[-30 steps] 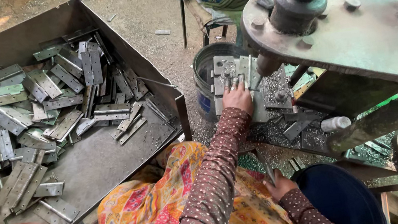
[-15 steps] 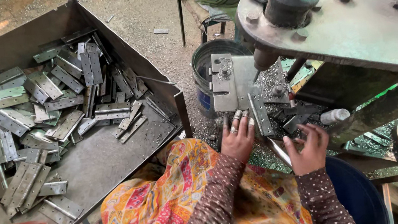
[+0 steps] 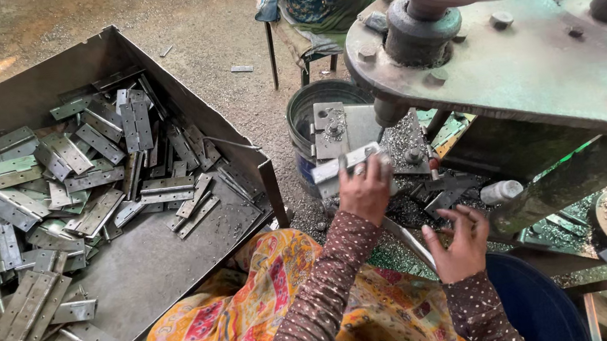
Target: The person repeatedly picks metal hinge pieces from a bin, places them under a punch press, and activates the press to create holes. Processed pieces are dropped into a bucket below. The person uses a metal rod to assist in handling the parts.
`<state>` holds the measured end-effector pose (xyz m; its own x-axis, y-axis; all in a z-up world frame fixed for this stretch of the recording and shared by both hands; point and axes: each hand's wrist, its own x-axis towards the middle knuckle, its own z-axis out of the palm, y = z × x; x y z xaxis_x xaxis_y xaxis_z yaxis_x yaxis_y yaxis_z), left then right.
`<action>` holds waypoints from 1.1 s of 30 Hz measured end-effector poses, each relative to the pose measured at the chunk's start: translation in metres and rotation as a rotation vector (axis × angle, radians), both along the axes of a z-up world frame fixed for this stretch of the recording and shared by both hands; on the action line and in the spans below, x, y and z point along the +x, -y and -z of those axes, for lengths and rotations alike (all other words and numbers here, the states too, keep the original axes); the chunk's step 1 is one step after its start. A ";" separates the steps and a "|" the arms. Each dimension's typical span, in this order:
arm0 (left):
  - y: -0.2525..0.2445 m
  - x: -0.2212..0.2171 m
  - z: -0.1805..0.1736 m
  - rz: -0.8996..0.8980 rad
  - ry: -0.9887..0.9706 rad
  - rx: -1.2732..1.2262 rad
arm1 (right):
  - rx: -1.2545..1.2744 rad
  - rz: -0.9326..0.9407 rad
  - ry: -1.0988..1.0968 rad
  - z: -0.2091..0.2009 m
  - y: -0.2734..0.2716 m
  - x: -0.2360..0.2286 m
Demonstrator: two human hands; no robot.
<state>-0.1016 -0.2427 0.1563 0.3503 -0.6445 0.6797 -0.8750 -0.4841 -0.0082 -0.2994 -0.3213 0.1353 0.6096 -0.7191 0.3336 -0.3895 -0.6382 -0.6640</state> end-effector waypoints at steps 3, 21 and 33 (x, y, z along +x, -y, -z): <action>0.000 0.009 0.017 -0.092 -0.056 0.231 | 0.075 0.031 -0.028 -0.006 0.002 0.003; -0.006 -0.026 0.039 -0.100 -0.266 0.195 | -0.044 -0.042 -0.072 -0.015 -0.007 0.005; -0.008 -0.016 0.031 -0.087 -0.324 0.074 | 0.021 -0.128 -0.811 0.114 -0.016 -0.022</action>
<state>-0.1175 -0.2346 0.1248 0.5963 -0.6460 0.4765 -0.7931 -0.5659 0.2253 -0.3214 -0.3056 0.0212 0.7331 -0.6290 -0.2587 -0.6788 -0.7008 -0.2194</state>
